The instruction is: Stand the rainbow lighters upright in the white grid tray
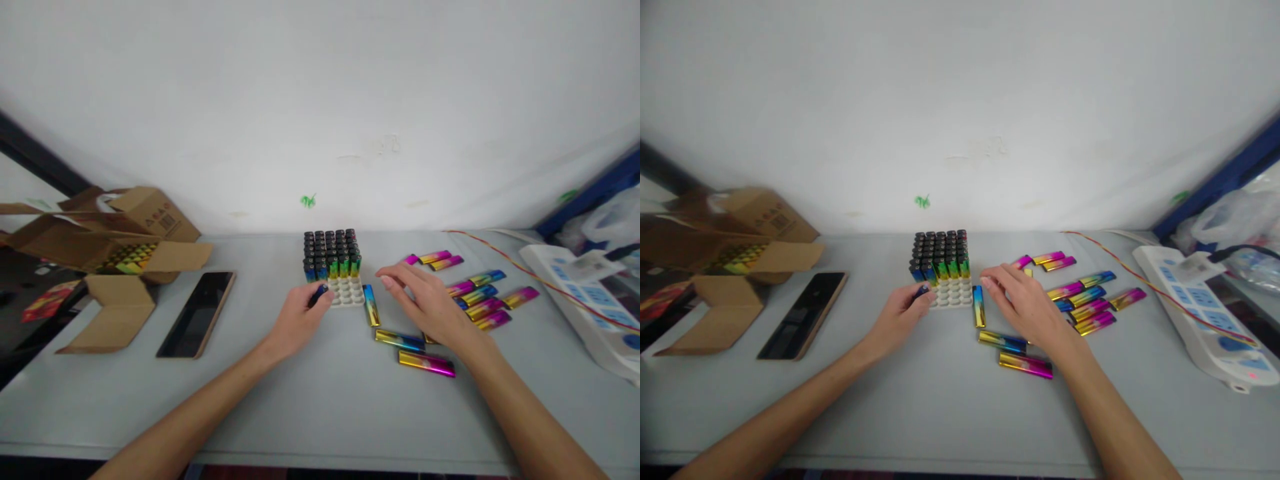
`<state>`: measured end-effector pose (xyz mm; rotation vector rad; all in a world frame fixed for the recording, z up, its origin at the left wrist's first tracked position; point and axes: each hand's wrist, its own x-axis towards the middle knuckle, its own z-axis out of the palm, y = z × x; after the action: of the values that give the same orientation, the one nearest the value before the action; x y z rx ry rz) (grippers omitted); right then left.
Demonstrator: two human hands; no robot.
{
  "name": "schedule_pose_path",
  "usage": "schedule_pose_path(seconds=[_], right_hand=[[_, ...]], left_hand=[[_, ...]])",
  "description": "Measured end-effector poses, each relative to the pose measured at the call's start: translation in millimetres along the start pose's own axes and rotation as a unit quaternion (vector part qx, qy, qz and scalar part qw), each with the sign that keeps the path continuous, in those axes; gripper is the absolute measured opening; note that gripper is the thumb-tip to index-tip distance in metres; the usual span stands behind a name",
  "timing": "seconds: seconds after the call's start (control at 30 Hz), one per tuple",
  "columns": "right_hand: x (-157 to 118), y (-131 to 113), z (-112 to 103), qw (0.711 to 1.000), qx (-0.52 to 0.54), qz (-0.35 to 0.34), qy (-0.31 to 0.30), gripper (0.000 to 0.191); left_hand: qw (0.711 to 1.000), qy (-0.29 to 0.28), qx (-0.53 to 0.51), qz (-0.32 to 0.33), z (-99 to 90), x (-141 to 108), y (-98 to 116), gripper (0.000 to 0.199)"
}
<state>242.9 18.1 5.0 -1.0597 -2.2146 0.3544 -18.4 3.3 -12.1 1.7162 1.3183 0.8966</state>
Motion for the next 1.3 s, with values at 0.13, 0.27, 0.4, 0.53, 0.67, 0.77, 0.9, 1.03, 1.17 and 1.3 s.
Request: schedule_pose_path(seconds=[0.13, 0.27, 0.4, 0.53, 0.67, 0.77, 0.9, 1.03, 1.17, 1.3], right_hand=[[0.9, 0.4, 0.9, 1.0, -0.005, 0.0, -0.004, 0.023], [0.8, 1.2, 0.5, 1.0, -0.008, 0.007, -0.011, 0.025], [0.4, 2.6, 0.0, 0.999, -0.015, 0.011, -0.027, 0.028], [0.2, 3.1, 0.6, 1.0, -0.01, 0.013, -0.021, 0.028], [0.5, 3.4, 0.8, 1.0, -0.002, 0.017, -0.009, 0.029], [1.0, 6.4, -1.0, 1.0, -0.004, 0.019, 0.0, 0.028], [0.6, 13.9, -5.6, 0.999, -0.006, 0.016, 0.048, 0.025], [-0.2, 18.7, -10.0, 0.995, -0.018, 0.013, 0.094, 0.023], [0.3, 17.6, -12.7, 0.994, -0.016, 0.015, 0.103, 0.024], [0.9, 17.5, -12.6, 0.994, -0.014, 0.009, 0.111, 0.023]], left_hand=[[0.999, 0.01, 0.031, -0.008, -1.2, -0.5, 6.5, 0.046], [1.0, -0.008, 0.03, -0.008, -5.0, 0.6, 9.8, 0.047], [0.999, -0.02, -0.037, -0.015, -11.8, 2.0, 6.0, 0.038], [0.989, 0.0, -0.147, -0.027, -21.3, 2.6, 6.3, 0.029], [0.991, 0.003, -0.137, 0.012, -31.6, 5.8, 14.7, 0.022], [0.989, 0.029, -0.07, 0.125, -37.1, 12.9, 22.5, 0.02], [0.945, 0.119, 0.104, 0.286, -37.3, 25.2, 29.3, 0.012], [0.901, 0.127, 0.211, 0.357, -31.3, 32.6, 21.5, 0.017], [0.872, 0.12, 0.277, 0.385, -29.3, 37.8, 5.0, 0.02], [0.862, 0.114, 0.296, 0.394, -32.9, 43.3, -1.1, 0.017]])
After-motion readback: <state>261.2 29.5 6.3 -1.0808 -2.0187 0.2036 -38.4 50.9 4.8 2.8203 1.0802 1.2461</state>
